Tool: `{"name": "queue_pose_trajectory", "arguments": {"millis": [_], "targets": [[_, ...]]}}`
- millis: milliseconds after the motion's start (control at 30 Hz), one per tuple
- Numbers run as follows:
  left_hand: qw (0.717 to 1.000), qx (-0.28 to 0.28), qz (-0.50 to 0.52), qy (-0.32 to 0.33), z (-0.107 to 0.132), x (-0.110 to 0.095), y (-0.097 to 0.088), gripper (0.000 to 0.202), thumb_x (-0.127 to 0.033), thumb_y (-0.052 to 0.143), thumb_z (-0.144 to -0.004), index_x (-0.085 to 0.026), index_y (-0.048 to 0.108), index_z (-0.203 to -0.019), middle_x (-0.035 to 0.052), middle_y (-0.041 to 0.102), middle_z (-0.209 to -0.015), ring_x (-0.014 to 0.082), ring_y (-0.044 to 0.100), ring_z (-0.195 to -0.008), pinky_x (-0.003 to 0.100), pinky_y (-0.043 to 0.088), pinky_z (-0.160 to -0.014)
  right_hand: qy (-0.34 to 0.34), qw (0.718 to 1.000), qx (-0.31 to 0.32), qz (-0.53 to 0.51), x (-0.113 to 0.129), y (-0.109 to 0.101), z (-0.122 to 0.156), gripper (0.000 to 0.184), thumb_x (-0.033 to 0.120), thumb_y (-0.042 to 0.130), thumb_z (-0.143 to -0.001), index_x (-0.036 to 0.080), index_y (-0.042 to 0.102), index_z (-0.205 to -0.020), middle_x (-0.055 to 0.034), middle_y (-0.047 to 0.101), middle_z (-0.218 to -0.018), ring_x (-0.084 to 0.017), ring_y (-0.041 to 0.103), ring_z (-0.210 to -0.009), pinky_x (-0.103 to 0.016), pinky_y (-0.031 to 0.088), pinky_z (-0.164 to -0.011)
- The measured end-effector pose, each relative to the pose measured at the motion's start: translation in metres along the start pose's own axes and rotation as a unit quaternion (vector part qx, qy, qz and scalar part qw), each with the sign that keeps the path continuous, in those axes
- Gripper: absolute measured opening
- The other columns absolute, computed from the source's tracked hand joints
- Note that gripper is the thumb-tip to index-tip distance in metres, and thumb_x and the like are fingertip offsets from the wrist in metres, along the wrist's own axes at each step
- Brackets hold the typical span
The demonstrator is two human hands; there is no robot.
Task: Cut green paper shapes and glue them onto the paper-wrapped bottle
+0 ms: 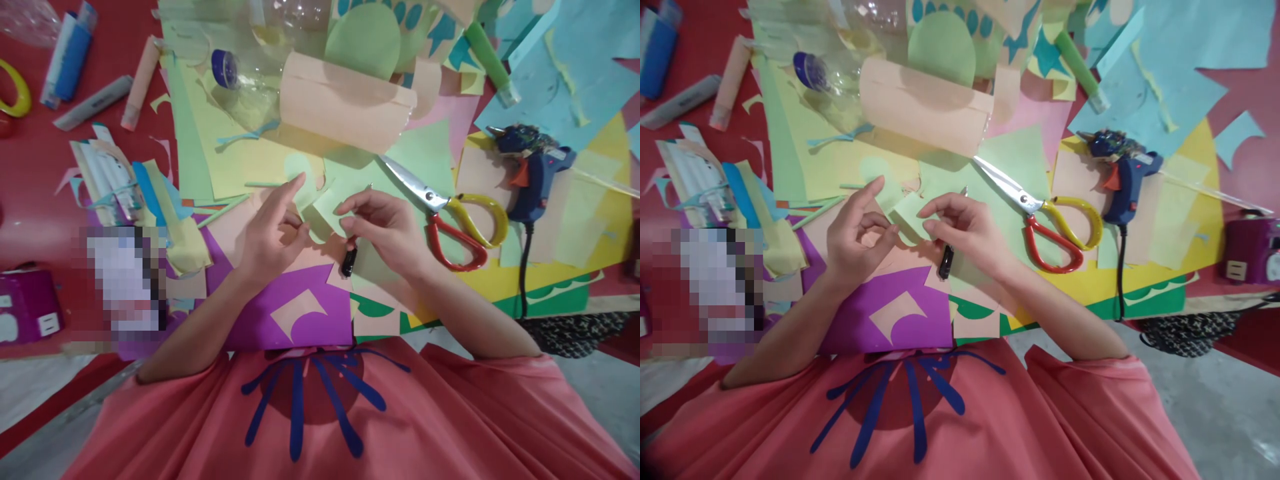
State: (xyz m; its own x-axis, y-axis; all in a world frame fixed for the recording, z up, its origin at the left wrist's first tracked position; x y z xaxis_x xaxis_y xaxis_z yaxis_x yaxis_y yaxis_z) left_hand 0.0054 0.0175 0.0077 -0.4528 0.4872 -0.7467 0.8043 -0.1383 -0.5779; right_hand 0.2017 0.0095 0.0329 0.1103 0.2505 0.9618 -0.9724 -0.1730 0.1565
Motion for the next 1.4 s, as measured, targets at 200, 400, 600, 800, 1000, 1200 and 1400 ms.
{"name": "queue_pose_trajectory", "arguments": {"millis": [200,400,600,800,1000,1200,1400], "targets": [[0.998,0.004,-0.046,0.037,0.0,0.0,0.001,0.054,-0.043,0.043,-0.102,-0.032,0.03,-0.154,0.0095,0.059,-0.141,0.0089,0.066,-0.07,0.027,0.062,-0.075,0.062,0.998,-0.008,-0.031,-0.003,0.007,0.006,0.012,0.028,0.076,-0.078,0.017,0.072,-0.081,0.0044,0.065,-0.061,-0.008,0.063,-0.049,-0.019,0.053,-0.046],[0.996,0.015,-0.063,0.053,0.0,-0.003,0.001,0.055,-0.041,0.04,-0.104,-0.033,0.025,-0.156,0.0101,0.059,-0.141,0.0131,0.072,-0.083,0.027,0.063,-0.074,0.092,0.994,0.005,-0.053,-0.005,0.008,0.009,0.023,0.037,0.079,-0.077,0.017,0.071,-0.084,0.006,0.062,-0.053,-0.01,0.063,-0.044,-0.02,0.054,-0.042],[0.993,0.021,-0.097,0.063,0.0,-0.007,0.0,0.052,-0.03,0.039,-0.104,-0.026,0.028,-0.155,0.0112,0.058,-0.144,0.0214,0.068,-0.117,0.031,0.063,-0.092,0.094,0.993,0.024,-0.06,-0.005,0.007,0.008,0.026,0.039,0.079,-0.079,0.016,0.07,-0.087,0.006,0.061,-0.049,-0.009,0.061,-0.04,-0.02,0.051,-0.04],[0.992,0.009,-0.082,0.093,-0.001,-0.01,0.0,0.054,-0.025,0.042,-0.103,-0.024,0.029,-0.155,0.0117,0.059,-0.143,0.0261,0.06,-0.133,0.039,0.058,-0.105,0.093,0.993,0.027,-0.062,-0.005,0.007,0.007,0.027,0.04,0.079,-0.078,0.016,0.07,-0.087,0.0068,0.061,-0.05,-0.009,0.062,-0.041,-0.019,0.052,-0.041],[0.989,0.015,-0.105,0.101,-0.001,-0.01,0.0,0.056,-0.02,0.042,-0.101,-0.024,0.028,-0.155,0.0122,0.059,-0.144,0.0249,0.06,-0.132,0.039,0.056,-0.107,0.099,0.993,0.027,-0.058,-0.006,0.006,0.007,0.029,0.041,0.08,-0.078,0.016,0.07,-0.087,0.0069,0.061,-0.05,-0.009,0.062,-0.041,-0.02,0.053,-0.041],[0.987,0.021,-0.127,0.101,-0.001,-0.01,-0.001,0.057,-0.017,0.042,-0.099,-0.022,0.029,-0.154,0.0124,0.061,-0.141,0.0229,0.062,-0.13,0.036,0.058,-0.105,0.094,0.993,0.026,-0.062,-0.006,0.006,0.007,0.027,0.04,0.08,-0.077,0.016,0.071,-0.086,0.007,0.061,-0.051,-0.009,0.062,-0.041,-0.02,0.053,-0.041],[0.988,0.006,-0.12,0.096,0.001,-0.01,0.001,0.057,-0.016,0.045,-0.098,-0.023,0.032,-0.154,0.011,0.062,-0.14,0.0224,0.063,-0.128,0.034,0.059,-0.103,0.097,0.993,0.026,-0.058,-0.006,0.007,0.007,0.028,0.041,0.08,-0.078,0.016,0.071,-0.087,0.007,0.061,-0.051,-0.009,0.062,-0.041,-0.019,0.053,-0.041]]}}
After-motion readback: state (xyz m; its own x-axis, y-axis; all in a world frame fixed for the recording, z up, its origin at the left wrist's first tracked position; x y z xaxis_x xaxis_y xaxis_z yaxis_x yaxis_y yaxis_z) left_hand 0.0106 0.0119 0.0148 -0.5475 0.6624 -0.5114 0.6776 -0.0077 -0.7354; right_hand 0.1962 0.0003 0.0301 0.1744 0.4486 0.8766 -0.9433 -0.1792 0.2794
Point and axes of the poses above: each hand's wrist, its own z-axis away from the middle knuckle, its own y-axis out of the palm, x = y × z, the point moved 2 cm from there along -z, towards the middle knuckle
